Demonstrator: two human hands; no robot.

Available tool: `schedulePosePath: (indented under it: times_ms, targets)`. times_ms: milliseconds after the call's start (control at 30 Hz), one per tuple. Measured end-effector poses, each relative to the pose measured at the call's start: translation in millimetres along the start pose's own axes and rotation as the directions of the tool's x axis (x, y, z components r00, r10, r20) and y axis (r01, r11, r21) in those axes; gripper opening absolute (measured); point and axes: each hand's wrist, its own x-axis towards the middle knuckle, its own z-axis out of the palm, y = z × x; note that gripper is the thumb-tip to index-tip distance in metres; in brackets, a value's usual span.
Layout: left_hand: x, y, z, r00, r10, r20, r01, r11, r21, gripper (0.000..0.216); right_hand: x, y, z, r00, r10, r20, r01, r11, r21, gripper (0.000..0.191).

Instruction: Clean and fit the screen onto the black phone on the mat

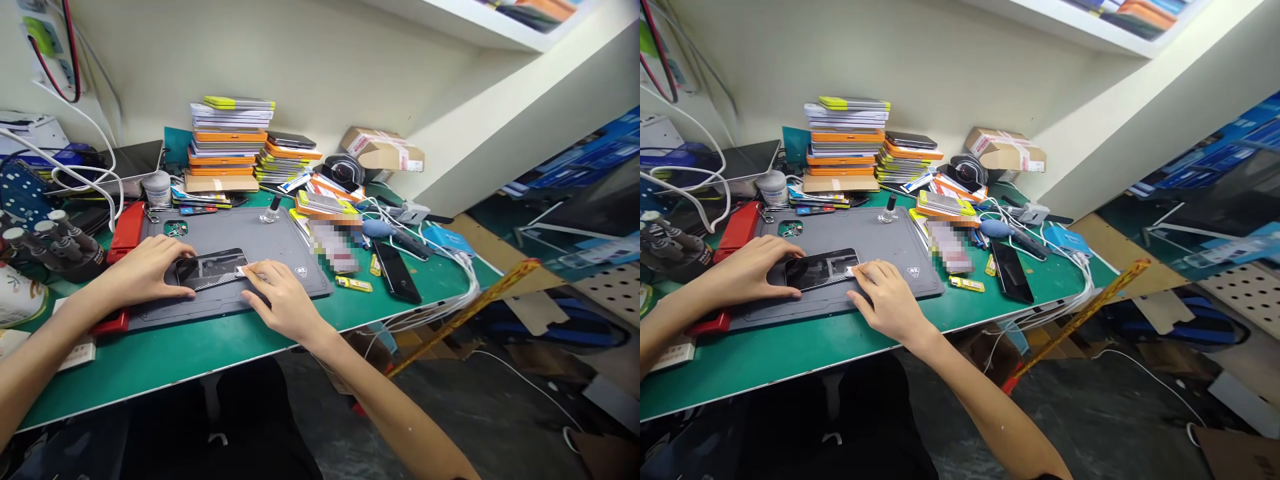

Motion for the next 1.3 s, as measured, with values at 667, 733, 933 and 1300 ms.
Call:
schedulePosePath:
  times_ms: [667,733,933,1300]
  targets:
    - [-3.8,-1.2,-0.3,1.000,0.015,0.002,-0.015,1.000,-0.010,0.087,17.0,-17.3,21.7,0.998,0.015,-0.067,-0.018,0.999,-0.038,0.044]
    - [-4.0,-1.0,-1.0,1.000,0.021,-0.003,-0.021,1.000,-0.011,0.085,16.2,-24.6,24.8,0.997,0.014,-0.080,-0.016,1.000,-0.024,0.045]
    - [-3.3,-1.2,-1.0,1.000,0.023,-0.001,-0.023,1.000,-0.006,0.085,-2.6,-28.5,18.1,0.994,0.013,-0.107,-0.020,0.998,-0.063,0.042]
    - [-3.4,-0.9,-4.3,1.000,0.025,0.006,-0.025,1.000,-0.013,0.085,14.2,-64.1,39.4,0.994,0.000,-0.109,-0.006,0.999,-0.054,0.052]
